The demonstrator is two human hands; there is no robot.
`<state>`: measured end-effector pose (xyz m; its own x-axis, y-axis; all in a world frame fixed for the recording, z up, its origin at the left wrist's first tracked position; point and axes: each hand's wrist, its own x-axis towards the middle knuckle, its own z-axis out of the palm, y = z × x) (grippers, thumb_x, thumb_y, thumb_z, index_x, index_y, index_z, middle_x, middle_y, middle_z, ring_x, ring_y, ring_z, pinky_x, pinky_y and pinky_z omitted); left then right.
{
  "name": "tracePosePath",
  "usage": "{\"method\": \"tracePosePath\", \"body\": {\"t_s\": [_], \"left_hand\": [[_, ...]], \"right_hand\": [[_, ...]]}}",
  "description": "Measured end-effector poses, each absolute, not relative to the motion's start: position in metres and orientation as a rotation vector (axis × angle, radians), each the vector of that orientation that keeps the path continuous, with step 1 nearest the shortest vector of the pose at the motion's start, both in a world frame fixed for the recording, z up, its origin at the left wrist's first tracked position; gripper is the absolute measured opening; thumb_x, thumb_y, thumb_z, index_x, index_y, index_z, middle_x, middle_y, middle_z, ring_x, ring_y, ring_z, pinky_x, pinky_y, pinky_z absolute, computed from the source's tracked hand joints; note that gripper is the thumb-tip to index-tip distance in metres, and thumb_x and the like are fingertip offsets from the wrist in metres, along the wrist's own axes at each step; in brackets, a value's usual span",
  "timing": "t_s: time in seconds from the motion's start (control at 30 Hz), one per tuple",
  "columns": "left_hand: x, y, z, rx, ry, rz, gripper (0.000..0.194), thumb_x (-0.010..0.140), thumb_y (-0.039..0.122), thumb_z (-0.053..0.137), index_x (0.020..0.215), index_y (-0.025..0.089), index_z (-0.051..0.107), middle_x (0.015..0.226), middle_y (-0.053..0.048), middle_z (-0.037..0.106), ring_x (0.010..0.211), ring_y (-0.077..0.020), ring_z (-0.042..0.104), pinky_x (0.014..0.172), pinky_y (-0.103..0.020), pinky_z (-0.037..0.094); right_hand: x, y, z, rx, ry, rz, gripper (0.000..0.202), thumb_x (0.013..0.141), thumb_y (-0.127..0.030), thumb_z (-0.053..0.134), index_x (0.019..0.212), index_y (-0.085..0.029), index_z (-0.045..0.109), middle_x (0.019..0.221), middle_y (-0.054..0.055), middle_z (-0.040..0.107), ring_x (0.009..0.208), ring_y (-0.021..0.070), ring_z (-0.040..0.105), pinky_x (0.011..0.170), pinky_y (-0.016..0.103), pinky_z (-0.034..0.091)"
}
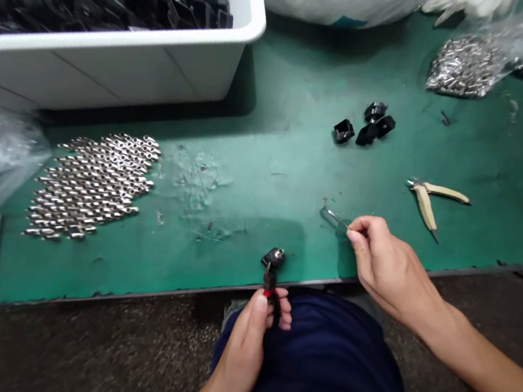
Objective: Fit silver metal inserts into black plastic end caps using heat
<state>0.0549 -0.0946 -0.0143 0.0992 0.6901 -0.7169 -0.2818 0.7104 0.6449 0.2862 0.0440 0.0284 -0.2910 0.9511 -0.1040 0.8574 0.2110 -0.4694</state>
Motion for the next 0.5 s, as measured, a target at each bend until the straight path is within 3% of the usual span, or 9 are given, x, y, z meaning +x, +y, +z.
{"method": "tracePosePath", "body": {"t_s": [0.07, 0.23, 0.37, 0.5], "left_hand": [[0.051, -0.095, -0.016, 0.341, 1.243, 0.735, 0.056, 0.104, 0.058, 0.037, 0.128, 0.015, 0.064, 0.112, -0.014, 0.071, 0.097, -0.0224, 0.067, 0.096, -0.042, 0.053], [0.050, -0.095, -0.020, 0.337, 1.230, 0.749, 0.054, 0.104, 0.055, 0.037, 0.122, 0.013, 0.067, 0.106, -0.013, 0.072, 0.092, -0.0214, 0.066, 0.093, -0.039, 0.053], [0.055, -0.095, -0.025, 0.463, 1.243, 0.797, 0.054, 0.106, 0.054, 0.031, 0.114, 0.013, 0.066, 0.093, -0.010, 0.067, 0.080, -0.0177, 0.058, 0.077, -0.033, 0.050], [0.056, -0.098, -0.028, 0.522, 1.256, 0.800, 0.051, 0.106, 0.054, 0.029, 0.112, 0.016, 0.063, 0.090, -0.006, 0.063, 0.076, -0.0154, 0.054, 0.073, -0.031, 0.047]], "right_hand": [[0.280, 0.038, 0.033, -1.762, -2.170, 0.775, 0.024, 0.108, -0.029, 0.042, 0.125, -0.017, 0.053, 0.086, 0.003, 0.066, 0.066, 0.0181, 0.064, 0.063, 0.031, 0.046], [0.256, 0.021, 0.041, -1.525, -2.076, 0.992, 0.028, 0.107, -0.021, 0.046, 0.132, -0.022, 0.059, 0.121, 0.007, 0.071, 0.106, 0.0192, 0.069, 0.090, 0.030, 0.053], [0.245, 0.015, 0.051, -1.499, -2.072, 1.222, 0.022, 0.107, -0.019, 0.045, 0.123, -0.021, 0.061, 0.103, 0.004, 0.073, 0.089, 0.0155, 0.071, 0.077, 0.026, 0.053], [0.243, 0.014, 0.054, -1.469, -2.088, 1.223, 0.024, 0.106, -0.016, 0.048, 0.127, -0.022, 0.059, 0.098, 0.000, 0.073, 0.081, 0.0113, 0.071, 0.072, 0.022, 0.050]]}}
